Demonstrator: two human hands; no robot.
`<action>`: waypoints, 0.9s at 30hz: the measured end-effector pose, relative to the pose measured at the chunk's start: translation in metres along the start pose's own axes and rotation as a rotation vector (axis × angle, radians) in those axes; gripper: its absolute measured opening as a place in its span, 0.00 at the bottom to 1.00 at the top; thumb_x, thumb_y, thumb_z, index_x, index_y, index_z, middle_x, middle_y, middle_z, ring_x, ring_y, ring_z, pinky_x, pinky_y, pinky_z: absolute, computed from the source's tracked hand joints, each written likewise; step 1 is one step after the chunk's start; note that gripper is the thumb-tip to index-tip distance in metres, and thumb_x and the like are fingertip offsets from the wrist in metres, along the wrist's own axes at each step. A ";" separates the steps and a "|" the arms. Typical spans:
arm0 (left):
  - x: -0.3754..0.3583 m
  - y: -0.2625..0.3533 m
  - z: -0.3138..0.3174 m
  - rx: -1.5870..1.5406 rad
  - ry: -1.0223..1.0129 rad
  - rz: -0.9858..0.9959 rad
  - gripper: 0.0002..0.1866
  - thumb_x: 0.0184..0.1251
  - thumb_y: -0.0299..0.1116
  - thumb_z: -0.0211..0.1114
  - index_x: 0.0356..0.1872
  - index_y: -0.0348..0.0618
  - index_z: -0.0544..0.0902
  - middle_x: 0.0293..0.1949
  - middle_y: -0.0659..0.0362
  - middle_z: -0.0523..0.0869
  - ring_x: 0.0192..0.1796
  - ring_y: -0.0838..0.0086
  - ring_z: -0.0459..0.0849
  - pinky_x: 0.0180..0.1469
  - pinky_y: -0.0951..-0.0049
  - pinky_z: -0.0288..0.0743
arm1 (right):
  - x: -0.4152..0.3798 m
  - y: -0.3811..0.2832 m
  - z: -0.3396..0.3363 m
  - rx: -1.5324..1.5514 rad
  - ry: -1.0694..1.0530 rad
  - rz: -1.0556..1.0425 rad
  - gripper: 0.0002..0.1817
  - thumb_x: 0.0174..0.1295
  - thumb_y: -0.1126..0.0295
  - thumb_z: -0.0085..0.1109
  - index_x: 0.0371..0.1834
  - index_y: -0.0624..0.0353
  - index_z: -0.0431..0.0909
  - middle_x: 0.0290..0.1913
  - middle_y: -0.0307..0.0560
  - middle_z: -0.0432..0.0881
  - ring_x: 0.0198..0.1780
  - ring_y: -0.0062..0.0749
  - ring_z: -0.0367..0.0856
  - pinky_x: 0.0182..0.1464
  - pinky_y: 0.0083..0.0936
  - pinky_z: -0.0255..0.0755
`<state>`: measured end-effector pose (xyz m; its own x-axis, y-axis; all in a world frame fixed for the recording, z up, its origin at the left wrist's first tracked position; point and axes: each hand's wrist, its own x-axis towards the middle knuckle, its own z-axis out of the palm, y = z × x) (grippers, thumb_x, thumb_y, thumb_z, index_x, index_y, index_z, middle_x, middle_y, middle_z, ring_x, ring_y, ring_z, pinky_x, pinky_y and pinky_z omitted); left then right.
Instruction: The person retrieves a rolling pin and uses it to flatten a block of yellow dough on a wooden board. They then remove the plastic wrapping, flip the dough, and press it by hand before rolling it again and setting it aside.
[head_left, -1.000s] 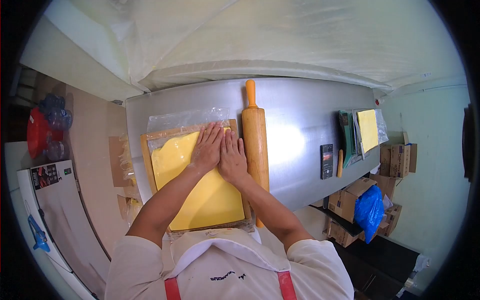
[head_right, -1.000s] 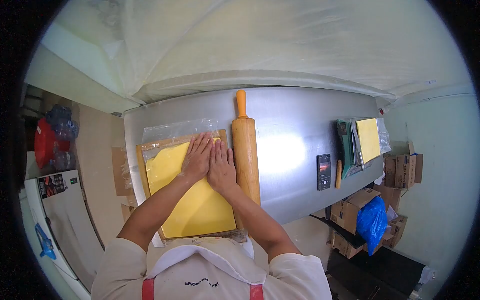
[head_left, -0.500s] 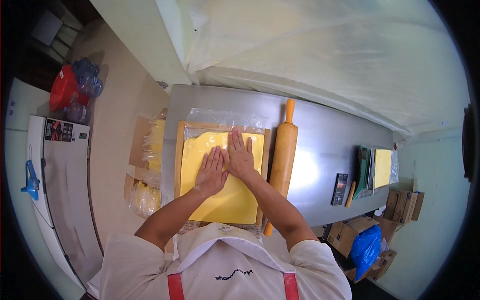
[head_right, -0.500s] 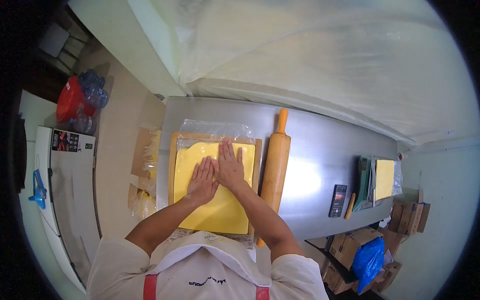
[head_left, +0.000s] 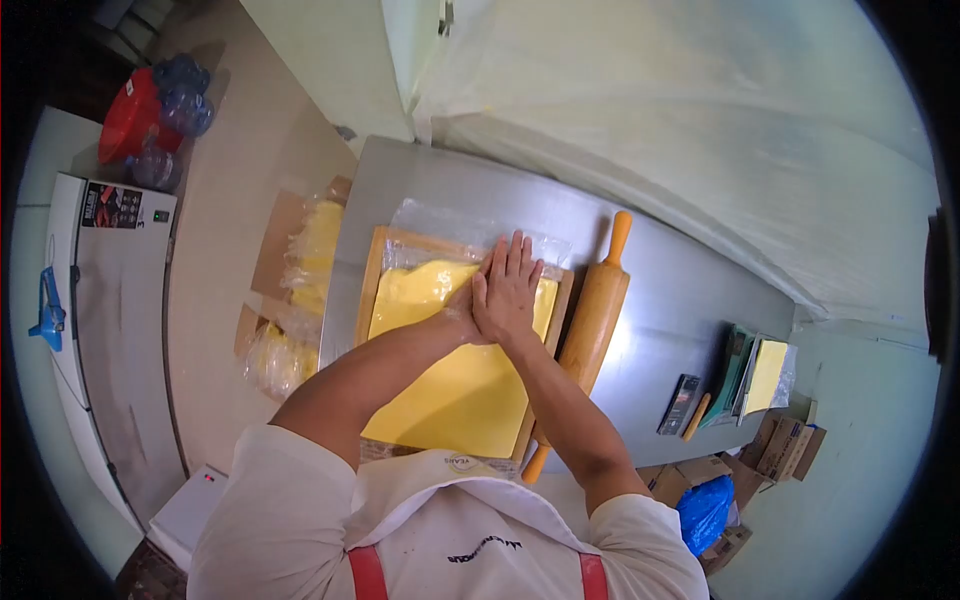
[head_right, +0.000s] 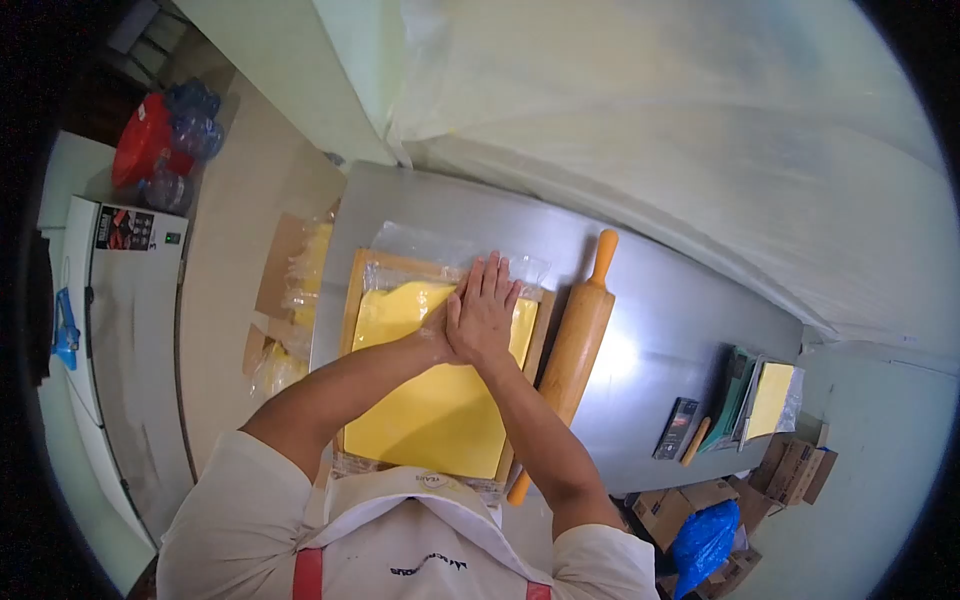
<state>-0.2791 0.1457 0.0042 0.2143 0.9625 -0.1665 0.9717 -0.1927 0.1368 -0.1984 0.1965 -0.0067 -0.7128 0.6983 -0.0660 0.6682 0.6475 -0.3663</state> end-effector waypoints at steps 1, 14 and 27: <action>0.000 0.002 -0.005 0.009 0.031 0.005 0.45 0.64 0.58 0.47 0.76 0.36 0.52 0.77 0.45 0.52 0.79 0.45 0.39 0.77 0.40 0.28 | -0.003 0.002 -0.001 -0.011 0.001 0.004 0.40 0.65 0.54 0.45 0.74 0.71 0.53 0.78 0.68 0.47 0.80 0.61 0.39 0.76 0.60 0.30; 0.044 -0.027 0.056 -0.475 0.065 0.025 0.47 0.62 0.59 0.53 0.77 0.40 0.51 0.78 0.47 0.50 0.79 0.54 0.46 0.79 0.54 0.37 | 0.045 0.011 -0.001 -0.086 0.075 0.063 0.39 0.57 0.62 0.46 0.73 0.68 0.56 0.78 0.63 0.51 0.80 0.57 0.42 0.76 0.59 0.31; -0.013 -0.033 0.028 -0.419 0.094 -0.016 0.45 0.64 0.57 0.52 0.76 0.41 0.51 0.78 0.47 0.51 0.78 0.54 0.47 0.79 0.56 0.39 | 0.017 -0.027 0.015 -0.020 0.039 -0.061 0.41 0.57 0.59 0.46 0.73 0.73 0.53 0.77 0.70 0.48 0.80 0.62 0.40 0.76 0.60 0.29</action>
<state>-0.3111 0.1340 -0.0259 0.1706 0.9817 -0.0849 0.8464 -0.1018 0.5227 -0.2319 0.1860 -0.0122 -0.7440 0.6681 -0.0080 0.6280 0.6952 -0.3498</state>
